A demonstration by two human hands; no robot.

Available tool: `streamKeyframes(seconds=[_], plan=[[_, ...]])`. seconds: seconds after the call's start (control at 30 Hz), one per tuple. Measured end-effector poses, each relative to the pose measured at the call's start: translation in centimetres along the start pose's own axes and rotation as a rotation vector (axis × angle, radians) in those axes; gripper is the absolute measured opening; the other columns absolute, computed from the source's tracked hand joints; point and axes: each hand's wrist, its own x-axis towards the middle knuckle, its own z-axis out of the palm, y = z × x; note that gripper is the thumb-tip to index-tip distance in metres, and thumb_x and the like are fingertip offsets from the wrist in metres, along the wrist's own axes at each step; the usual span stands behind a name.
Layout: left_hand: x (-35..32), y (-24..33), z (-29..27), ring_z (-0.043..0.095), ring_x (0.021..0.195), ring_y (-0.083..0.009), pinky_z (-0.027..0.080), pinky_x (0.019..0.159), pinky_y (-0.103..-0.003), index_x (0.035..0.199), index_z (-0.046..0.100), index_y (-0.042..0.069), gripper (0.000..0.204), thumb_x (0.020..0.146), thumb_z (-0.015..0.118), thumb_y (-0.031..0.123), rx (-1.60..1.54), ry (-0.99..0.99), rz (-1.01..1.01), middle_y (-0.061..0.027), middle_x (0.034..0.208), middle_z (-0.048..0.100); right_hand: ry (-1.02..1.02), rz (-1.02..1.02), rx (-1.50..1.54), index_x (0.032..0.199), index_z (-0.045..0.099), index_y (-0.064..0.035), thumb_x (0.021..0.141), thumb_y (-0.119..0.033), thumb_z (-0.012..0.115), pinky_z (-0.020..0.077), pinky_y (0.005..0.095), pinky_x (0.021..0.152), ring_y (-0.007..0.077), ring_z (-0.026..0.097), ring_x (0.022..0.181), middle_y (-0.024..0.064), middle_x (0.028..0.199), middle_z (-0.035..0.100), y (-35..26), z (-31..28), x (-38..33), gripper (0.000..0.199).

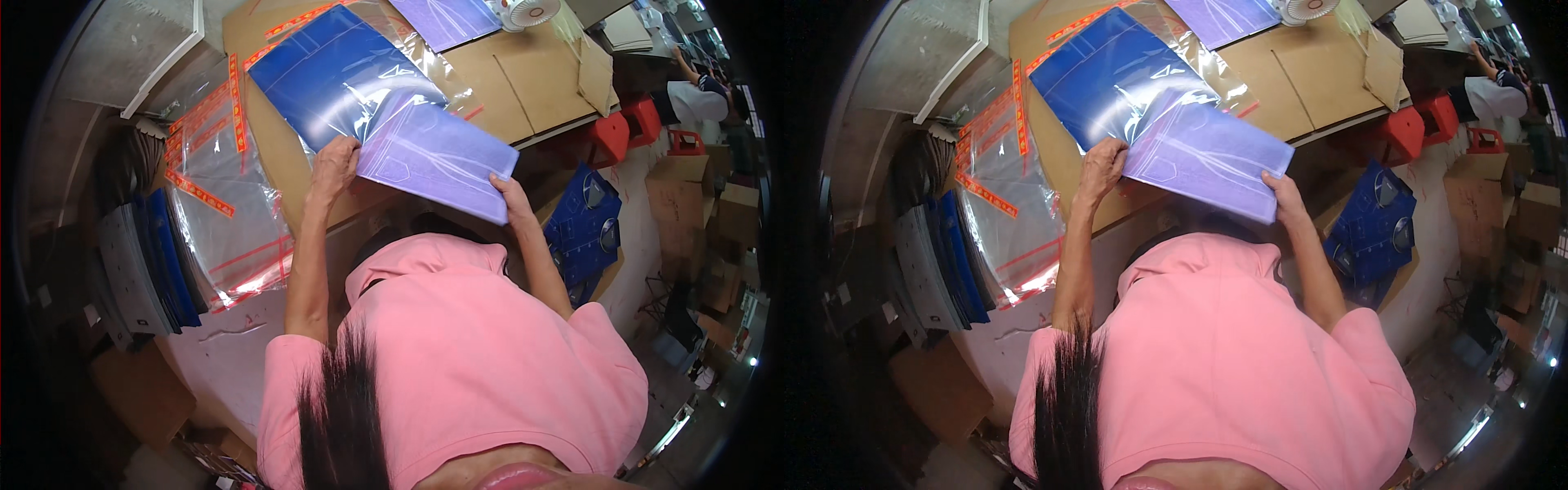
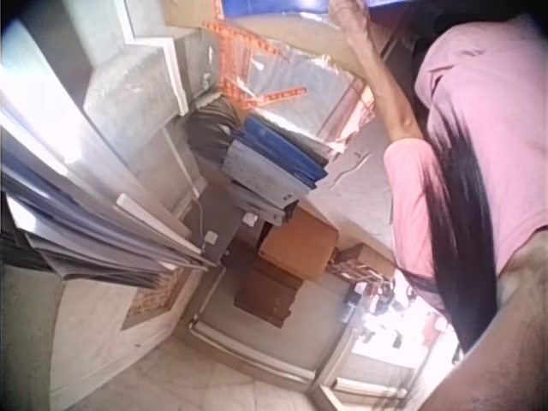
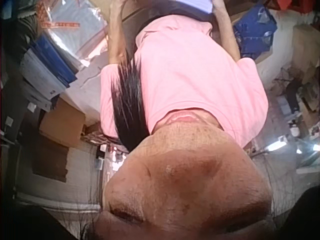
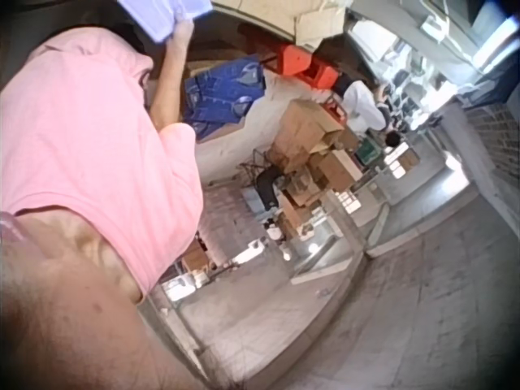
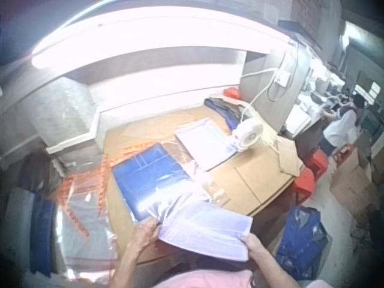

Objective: The person places blue patterned flat items into clear plastic bags on a table. They then pick up purple patterned flat items and place them inside the same bags. The person seals the bags and stacks the finished packages on the table.

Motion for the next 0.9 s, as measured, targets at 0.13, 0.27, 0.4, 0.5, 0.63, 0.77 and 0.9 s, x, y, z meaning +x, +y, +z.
streamKeyframes(seconds=[0.13, 0.27, 0.4, 0.5, 0.63, 0.77, 0.9], plan=[[0.1, 0.3, -0.3, 0.058, 0.073, -0.0326, 0.045, 0.066, -0.04, 0.082, 0.06, 0.002, 0.008, 0.078, 0.056, 0.008, -0.05, 0.0, -0.013, -0.0155, 0.077, 0.059, -0.119, 0.269, 0.185, 0.108, 0.055, 0.0016, 0.083, -0.016, 0.059, 0.0474, 0.0299, 0.078, 0.017, 0.06, 0.082, 0.0086, 0.094, 0.062, 0.0, -2.6, 1.4, 0.031], [-0.3, -0.2, -0.5, 0.058, 0.074, -0.0326, 0.045, 0.066, -0.04, 0.081, 0.06, 0.002, 0.008, 0.077, 0.056, 0.008, -0.061, -0.002, -0.017, -0.0158, 0.076, 0.059, 0.008, -0.158, -0.107, 0.106, 0.057, 0.0009, 0.084, -0.019, 0.059, 0.0465, 0.0297, 0.076, 0.0164, 0.06, 0.08, 0.0067, 0.09, 0.063, 0.5, -0.5, 0.6, 0.03], [-0.5, 0.1, -0.4, 0.058, 0.074, -0.0326, 0.046, 0.067, -0.04, 0.081, 0.06, 0.002, 0.008, 0.078, 0.055, 0.007, -0.022, 0.004, 0.005, -0.0157, 0.076, 0.059, 0.246, -0.359, -0.638, 0.105, 0.058, 0.0015, 0.084, -0.018, 0.058, 0.0448, 0.0302, 0.077, 0.0158, 0.058, 0.083, 0.0056, 0.093, 0.062, 0.0, -0.5, 0.1, 0.03], [-0.7, 0.5, -0.1, 0.058, 0.074, -0.0332, 0.046, 0.067, -0.041, 0.08, 0.06, 0.002, 0.007, 0.078, 0.055, 0.007, 0.019, 0.028, -0.008, -0.0159, 0.077, 0.059, 0.116, -0.233, -0.354, 0.106, 0.057, 0.0025, 0.083, -0.018, 0.058, 0.0455, 0.0313, 0.075, 0.0175, 0.059, 0.083, 0.0072, 0.094, 0.062, -0.1, -0.5, -0.2, 0.031], [-1.1, -0.1, 0.0, 0.058, 0.075, -0.0338, 0.045, 0.068, -0.041, 0.081, 0.059, 0.002, 0.007, 0.078, 0.056, 0.007, -0.025, 0.024, -0.028, -0.016, 0.077, 0.059, -0.05, 0.207, 0.145, 0.102, 0.056, 0.001, 0.085, -0.018, 0.058, 0.0488, 0.0278, 0.061, 0.0165, 0.061, 0.069, 0.0082, 0.084, 0.063, -1.5, -0.5, -1.2, 0.025], [-1.0, -0.3, -0.3, 0.058, 0.075, -0.0343, 0.045, 0.068, -0.042, 0.081, 0.059, 0.003, 0.007, 0.077, 0.055, 0.006, -0.032, 0.007, -0.018, -0.0163, 0.077, 0.059, -0.067, 0.375, 0.244, 0.095, 0.057, -0.0016, 0.085, -0.019, 0.058, 0.0483, 0.0248, 0.05, 0.0139, 0.061, 0.061, 0.0054, 0.079, 0.063, -0.8, -1.0, -1.1, 0.02], [-0.8, 0.0, -0.6, 0.058, 0.075, -0.0348, 0.045, 0.068, -0.042, 0.081, 0.059, 0.003, 0.008, 0.078, 0.053, 0.006, -0.03, 0.003, -0.01, -0.017, 0.077, 0.059, 0.025, 0.021, 0.023, 0.107, 0.056, 0.0018, 0.084, -0.018, 0.058, 0.0462, 0.0292, 0.077, 0.0166, 0.059, 0.08, 0.0064, 0.089, 0.063, 1.8, -0.7, -0.9, 0.03]])
